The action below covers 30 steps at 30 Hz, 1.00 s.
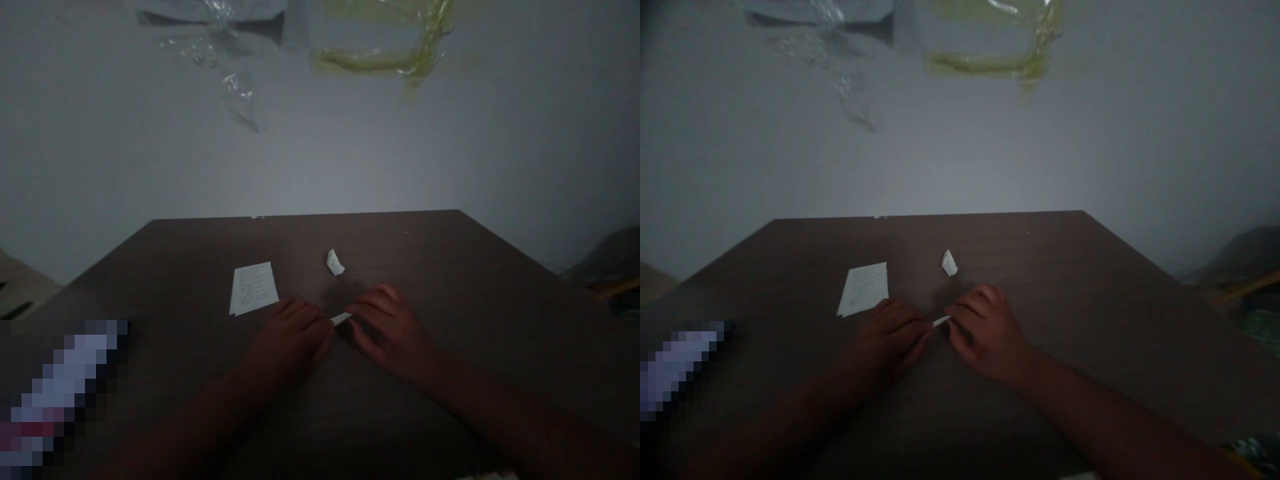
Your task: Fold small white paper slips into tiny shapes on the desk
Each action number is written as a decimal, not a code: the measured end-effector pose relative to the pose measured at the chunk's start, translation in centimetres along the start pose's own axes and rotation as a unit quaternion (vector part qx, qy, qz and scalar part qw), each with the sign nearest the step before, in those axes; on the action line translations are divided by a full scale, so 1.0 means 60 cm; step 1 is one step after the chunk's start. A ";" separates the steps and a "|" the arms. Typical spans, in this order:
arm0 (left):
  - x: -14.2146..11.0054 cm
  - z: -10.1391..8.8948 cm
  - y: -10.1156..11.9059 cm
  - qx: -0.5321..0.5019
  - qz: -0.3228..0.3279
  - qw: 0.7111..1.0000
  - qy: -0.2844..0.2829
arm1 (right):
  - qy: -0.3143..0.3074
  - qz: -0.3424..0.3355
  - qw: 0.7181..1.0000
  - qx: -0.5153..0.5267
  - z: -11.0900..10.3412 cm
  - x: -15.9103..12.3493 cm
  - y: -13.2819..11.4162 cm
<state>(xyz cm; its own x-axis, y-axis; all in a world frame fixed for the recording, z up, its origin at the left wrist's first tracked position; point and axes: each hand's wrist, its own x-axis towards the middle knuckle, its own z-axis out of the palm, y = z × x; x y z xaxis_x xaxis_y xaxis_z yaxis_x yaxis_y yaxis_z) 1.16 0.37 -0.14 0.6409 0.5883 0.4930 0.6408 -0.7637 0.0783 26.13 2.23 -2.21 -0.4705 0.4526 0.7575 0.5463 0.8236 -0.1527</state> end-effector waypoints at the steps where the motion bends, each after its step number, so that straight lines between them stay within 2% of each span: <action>1: 0.002 0.001 0.008 0.008 -0.006 1.000 -0.015 | -0.001 -0.001 1.000 0.003 0.001 0.000 -0.005; 6: 0.005 0.000 0.030 0.021 0.019 1.000 -0.004 | -0.002 -0.013 1.000 0.017 0.005 0.004 -0.025; 9: 0.005 -0.008 0.033 0.021 0.022 1.000 -0.001 | -0.010 -0.011 1.000 0.007 0.006 0.007 -0.023; 12: 0.003 -0.013 0.029 0.020 0.014 1.000 -0.006 | -0.014 0.001 1.000 -0.018 0.005 0.007 -0.008; 15: -0.002 -0.009 0.015 0.020 0.017 0.999 0.018 | -0.014 0.028 0.999 -0.037 0.002 0.005 0.006; 19: -0.005 0.002 0.004 0.027 0.035 0.998 0.048 | -0.005 0.032 0.999 -0.020 0.000 0.005 -0.001; 25: -0.001 -0.003 0.026 0.026 0.049 0.998 0.029 | -0.036 -0.026 0.999 0.014 0.003 0.009 -0.031; 30: -0.003 -0.008 0.027 0.034 0.055 0.998 0.017 | -0.029 -0.018 0.999 0.017 -0.003 0.008 -0.019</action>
<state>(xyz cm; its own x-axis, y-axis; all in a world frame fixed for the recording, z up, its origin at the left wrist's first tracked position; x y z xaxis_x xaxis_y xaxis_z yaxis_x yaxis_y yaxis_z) 1.89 -1.09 0.33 0.6950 0.4921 0.5242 0.5954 -0.8026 -0.0360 25.40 1.43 -1.58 -0.5300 0.4403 0.7247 0.5045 0.8507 -0.1478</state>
